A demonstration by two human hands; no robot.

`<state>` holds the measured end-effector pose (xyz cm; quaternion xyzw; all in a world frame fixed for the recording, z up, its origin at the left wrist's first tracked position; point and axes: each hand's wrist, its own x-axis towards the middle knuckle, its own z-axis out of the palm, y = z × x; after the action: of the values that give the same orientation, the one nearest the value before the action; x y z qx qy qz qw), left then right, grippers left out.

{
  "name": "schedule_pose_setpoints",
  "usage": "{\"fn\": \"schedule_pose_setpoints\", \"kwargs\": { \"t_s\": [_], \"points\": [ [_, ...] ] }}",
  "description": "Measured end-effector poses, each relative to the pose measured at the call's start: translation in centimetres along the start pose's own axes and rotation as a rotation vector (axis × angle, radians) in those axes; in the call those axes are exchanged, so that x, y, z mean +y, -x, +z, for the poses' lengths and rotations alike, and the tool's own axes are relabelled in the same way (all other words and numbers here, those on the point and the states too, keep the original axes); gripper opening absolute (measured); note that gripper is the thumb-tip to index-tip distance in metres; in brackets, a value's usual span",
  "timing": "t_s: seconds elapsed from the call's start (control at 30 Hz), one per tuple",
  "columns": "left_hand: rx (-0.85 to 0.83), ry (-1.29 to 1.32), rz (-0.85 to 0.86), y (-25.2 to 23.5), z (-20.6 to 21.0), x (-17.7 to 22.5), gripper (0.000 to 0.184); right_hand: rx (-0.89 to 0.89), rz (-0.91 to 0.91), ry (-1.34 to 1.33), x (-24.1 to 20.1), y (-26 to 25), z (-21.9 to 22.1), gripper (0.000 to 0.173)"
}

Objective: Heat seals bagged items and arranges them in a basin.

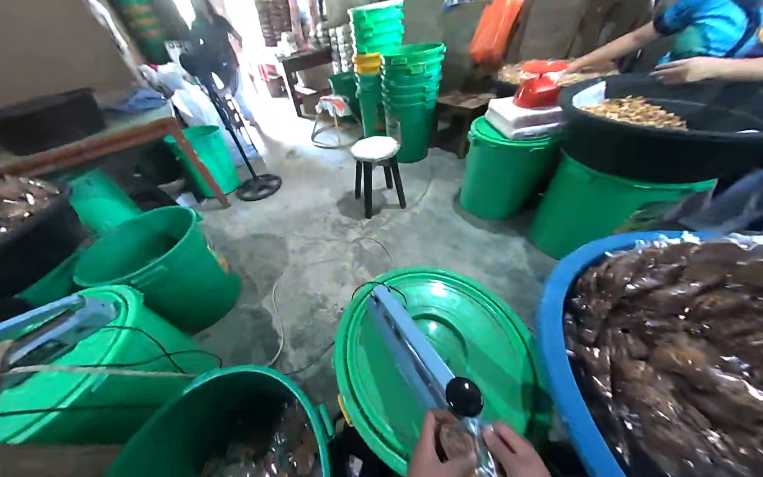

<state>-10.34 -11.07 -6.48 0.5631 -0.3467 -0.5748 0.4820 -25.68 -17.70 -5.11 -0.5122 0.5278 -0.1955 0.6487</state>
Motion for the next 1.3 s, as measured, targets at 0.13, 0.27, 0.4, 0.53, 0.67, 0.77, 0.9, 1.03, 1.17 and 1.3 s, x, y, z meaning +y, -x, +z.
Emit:
{"fn": "schedule_pose_setpoints", "kwargs": {
  "t_s": [0.13, 0.27, 0.4, 0.53, 0.67, 0.77, 0.9, 1.03, 1.17, 1.3],
  "points": [
    [0.265, -0.006, 0.021, -2.3, -0.7, -0.7, 0.059, 0.172, -0.381, 0.323, -1.4, -4.8, 1.9, 0.02],
    [0.423, -0.01, 0.007, -5.7, -2.1, -1.1, 0.058, 0.084, -0.34, 0.742, -3.4, -9.8, 3.4, 0.038],
    [0.47, 0.089, 0.061, -7.4, -3.2, -0.3, 0.059, 0.033, -0.256, 0.621, -7.6, -11.6, 2.6, 0.037],
    [0.476, 0.11, 0.092, -9.3, -5.3, 1.0, 0.058, -0.331, -0.36, 0.794, -12.2, -7.1, 1.1, 0.048],
    [0.473, 0.021, 0.074, -10.0, -6.7, 1.7, 0.052, -0.321, -0.28, 1.233, -9.9, -4.9, 3.4, 0.08],
    [0.512, 0.061, 0.036, -10.0, -7.4, 1.1, 0.05, -0.081, -0.473, 1.145, -6.0, -5.6, 4.2, 0.065],
    [0.565, 0.128, 0.01, -9.2, -8.1, 1.0, 0.055, 0.087, -0.751, 1.02, -3.2, -6.2, 4.2, 0.054],
    [0.633, 0.129, 0.041, -9.2, -7.9, 1.6, 0.055, 0.083, -0.755, 0.962, -3.0, -6.4, 3.6, 0.056],
    [0.49, 0.154, -0.016, -9.9, -7.9, 2.6, 0.045, 0.011, -0.674, 0.933, -3.8, -6.2, 3.4, 0.057],
    [0.383, -0.188, -0.075, -10.5, -7.1, 3.4, 0.036, 0.0, -0.82, 0.931, -4.3, -5.9, 3.2, 0.047]
  ]
}}
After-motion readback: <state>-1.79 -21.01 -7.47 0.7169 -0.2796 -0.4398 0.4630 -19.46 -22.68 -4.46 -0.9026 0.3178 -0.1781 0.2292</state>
